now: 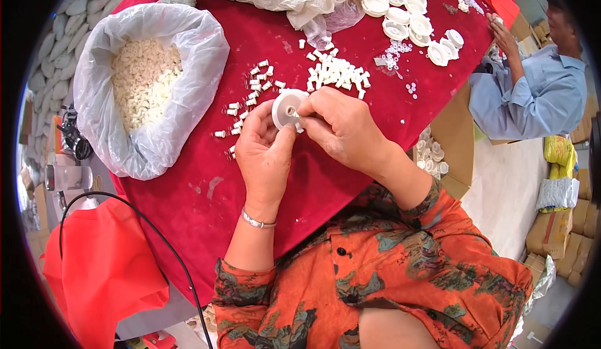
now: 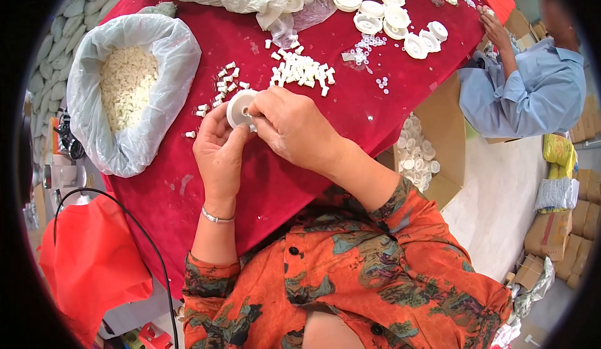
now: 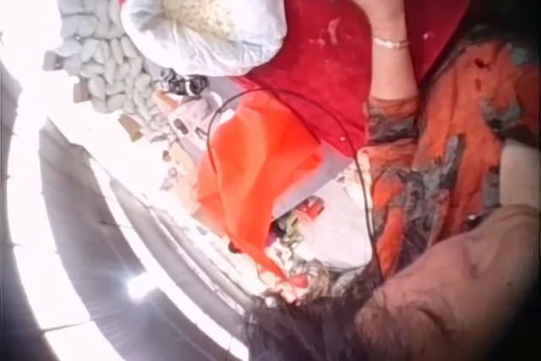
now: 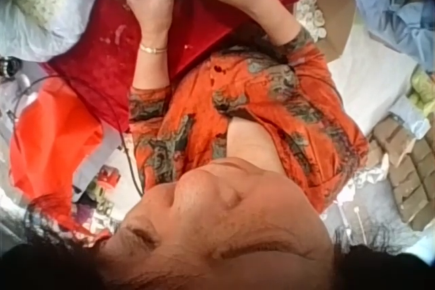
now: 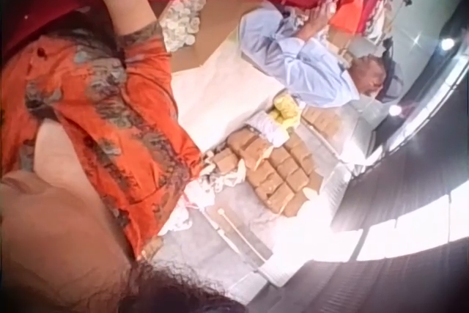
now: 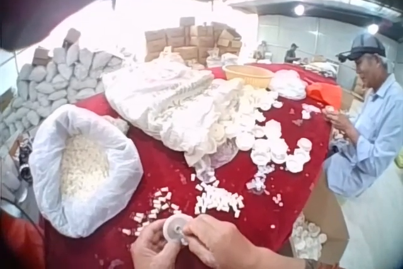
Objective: The person assembles plastic components by hand, inserting springs and small plastic fittings into round plastic caps on the table.
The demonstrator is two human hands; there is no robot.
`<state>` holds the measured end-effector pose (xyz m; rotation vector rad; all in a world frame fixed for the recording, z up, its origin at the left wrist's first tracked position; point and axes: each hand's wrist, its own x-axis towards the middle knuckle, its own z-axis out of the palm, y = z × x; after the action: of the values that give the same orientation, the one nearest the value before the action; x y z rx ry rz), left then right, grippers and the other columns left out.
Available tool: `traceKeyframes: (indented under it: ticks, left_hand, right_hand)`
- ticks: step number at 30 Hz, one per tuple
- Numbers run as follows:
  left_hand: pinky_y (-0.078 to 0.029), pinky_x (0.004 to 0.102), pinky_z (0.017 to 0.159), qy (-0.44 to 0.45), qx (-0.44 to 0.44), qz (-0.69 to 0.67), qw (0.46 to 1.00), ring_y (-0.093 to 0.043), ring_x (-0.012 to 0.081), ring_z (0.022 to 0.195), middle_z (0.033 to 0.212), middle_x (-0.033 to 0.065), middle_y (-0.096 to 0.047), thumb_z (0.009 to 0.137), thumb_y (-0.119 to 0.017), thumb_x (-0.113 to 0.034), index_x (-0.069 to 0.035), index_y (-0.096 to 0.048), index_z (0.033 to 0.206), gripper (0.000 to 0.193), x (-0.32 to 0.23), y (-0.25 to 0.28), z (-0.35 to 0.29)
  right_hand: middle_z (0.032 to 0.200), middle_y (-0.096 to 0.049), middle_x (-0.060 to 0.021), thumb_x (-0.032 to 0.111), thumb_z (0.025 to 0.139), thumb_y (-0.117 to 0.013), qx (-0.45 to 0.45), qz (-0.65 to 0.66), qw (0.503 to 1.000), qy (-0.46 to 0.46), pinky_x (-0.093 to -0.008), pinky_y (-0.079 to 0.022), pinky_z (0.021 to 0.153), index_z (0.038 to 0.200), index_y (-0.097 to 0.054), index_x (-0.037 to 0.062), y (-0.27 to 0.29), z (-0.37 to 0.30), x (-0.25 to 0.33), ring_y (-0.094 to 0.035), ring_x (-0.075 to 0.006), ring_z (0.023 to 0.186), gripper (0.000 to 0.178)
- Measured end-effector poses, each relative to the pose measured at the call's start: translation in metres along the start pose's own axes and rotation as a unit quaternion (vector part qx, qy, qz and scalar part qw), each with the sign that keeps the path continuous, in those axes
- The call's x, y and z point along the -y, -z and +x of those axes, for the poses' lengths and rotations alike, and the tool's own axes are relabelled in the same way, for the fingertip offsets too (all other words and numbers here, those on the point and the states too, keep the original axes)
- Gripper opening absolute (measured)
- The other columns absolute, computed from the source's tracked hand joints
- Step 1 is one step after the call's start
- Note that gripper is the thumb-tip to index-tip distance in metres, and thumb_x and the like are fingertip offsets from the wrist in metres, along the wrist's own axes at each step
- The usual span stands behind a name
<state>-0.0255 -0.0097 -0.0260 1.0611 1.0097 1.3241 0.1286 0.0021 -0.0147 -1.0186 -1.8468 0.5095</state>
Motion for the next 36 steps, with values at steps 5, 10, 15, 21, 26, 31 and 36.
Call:
traceKeyframes:
  ticks: [5, 10, 15, 21, 26, 31, 36]
  left_hand:
    - [-0.052, 0.0274, 0.088, -0.021, 0.017, 0.0, 1.0, -0.063, 0.0159, 0.102, 0.113, 0.0121, -0.064, 0.086, -0.055, 0.008, 0.005, -0.052, 0.121, 0.035, 0.001, 0.001, 0.0]
    - [-0.051, 0.027, 0.089, -0.028, 0.031, 0.015, 0.999, -0.063, 0.015, 0.102, 0.111, 0.0113, -0.064, 0.086, -0.053, 0.01, 0.004, -0.053, 0.119, 0.034, 0.0, 0.001, 0.0]
    - [-0.052, 0.0263, 0.087, -0.053, 0.035, 0.038, 0.997, -0.063, 0.0137, 0.099, 0.106, 0.0098, -0.066, 0.086, -0.051, 0.01, 0.003, -0.054, 0.116, 0.031, -0.002, 0.0, -0.001]
    - [-0.053, 0.024, 0.081, -0.043, 0.046, 0.049, 0.997, -0.065, 0.0115, 0.092, 0.102, 0.0079, -0.067, 0.086, -0.05, 0.01, 0.002, -0.056, 0.113, 0.028, -0.003, 0.001, -0.002]
    - [-0.052, 0.0218, 0.077, -0.053, 0.066, 0.095, 0.992, -0.063, 0.0085, 0.087, 0.1, 0.0049, -0.067, 0.085, -0.049, 0.011, 0.003, -0.059, 0.109, 0.028, 0.0, 0.001, -0.002]
    - [-0.049, 0.0215, 0.077, -0.032, 0.083, 0.063, 0.994, -0.06, 0.0069, 0.086, 0.1, 0.0057, -0.067, 0.091, -0.053, 0.003, 0.003, -0.061, 0.11, 0.021, -0.008, -0.008, -0.006]
    - [-0.047, 0.0221, 0.074, 0.105, 0.077, -0.131, 0.983, -0.058, 0.0089, 0.086, 0.106, 0.0101, -0.066, 0.099, -0.053, -0.019, 0.0, -0.064, 0.105, 0.023, -0.002, -0.002, -0.01]
  right_hand:
    - [0.079, -0.059, -0.0118, 0.0, 0.082, -0.068, 0.009, 0.018, 1.0, -0.021, -0.0313, -0.049, 0.06, 0.092, -0.061, 0.0005, 0.0, -0.001, -0.003, -0.061, -0.0222, 0.068, 0.012]
    - [0.082, -0.059, -0.0146, 0.0, 0.08, -0.066, 0.014, 0.048, 0.997, -0.052, -0.0392, -0.05, 0.062, 0.089, -0.055, 0.002, -0.004, -0.003, 0.0, -0.06, -0.0331, 0.073, 0.013]
    - [0.082, -0.06, -0.0124, 0.009, 0.077, -0.074, -0.018, 0.006, 0.997, -0.08, -0.0374, -0.05, 0.062, 0.091, -0.055, 0.0035, -0.003, -0.009, 0.009, -0.061, -0.0302, 0.072, 0.024]
    - [0.083, -0.06, -0.0121, 0.018, 0.075, -0.078, -0.016, -0.028, 0.994, -0.102, -0.0378, -0.05, 0.062, 0.092, -0.055, 0.0031, 0.004, -0.006, 0.012, -0.061, -0.0295, 0.07, 0.032]
    - [0.08, -0.06, -0.0136, 0.017, 0.077, -0.076, -0.001, -0.005, 0.992, -0.123, -0.0385, -0.049, 0.06, 0.09, -0.056, 0.0027, 0.007, -0.007, 0.004, -0.061, -0.0302, 0.066, 0.028]
    - [0.076, -0.059, -0.0135, 0.014, 0.078, -0.073, -0.008, -0.026, 0.99, -0.136, -0.0388, -0.048, 0.057, 0.088, -0.055, 0.0038, 0.01, -0.013, 0.0, -0.06, -0.0306, 0.065, 0.022]
    - [0.071, -0.052, -0.0086, 0.01, 0.074, -0.07, -0.009, -0.136, 0.99, 0.027, -0.0381, -0.046, 0.053, 0.085, -0.054, 0.0069, 0.021, -0.02, 0.014, -0.058, -0.0274, 0.061, 0.02]
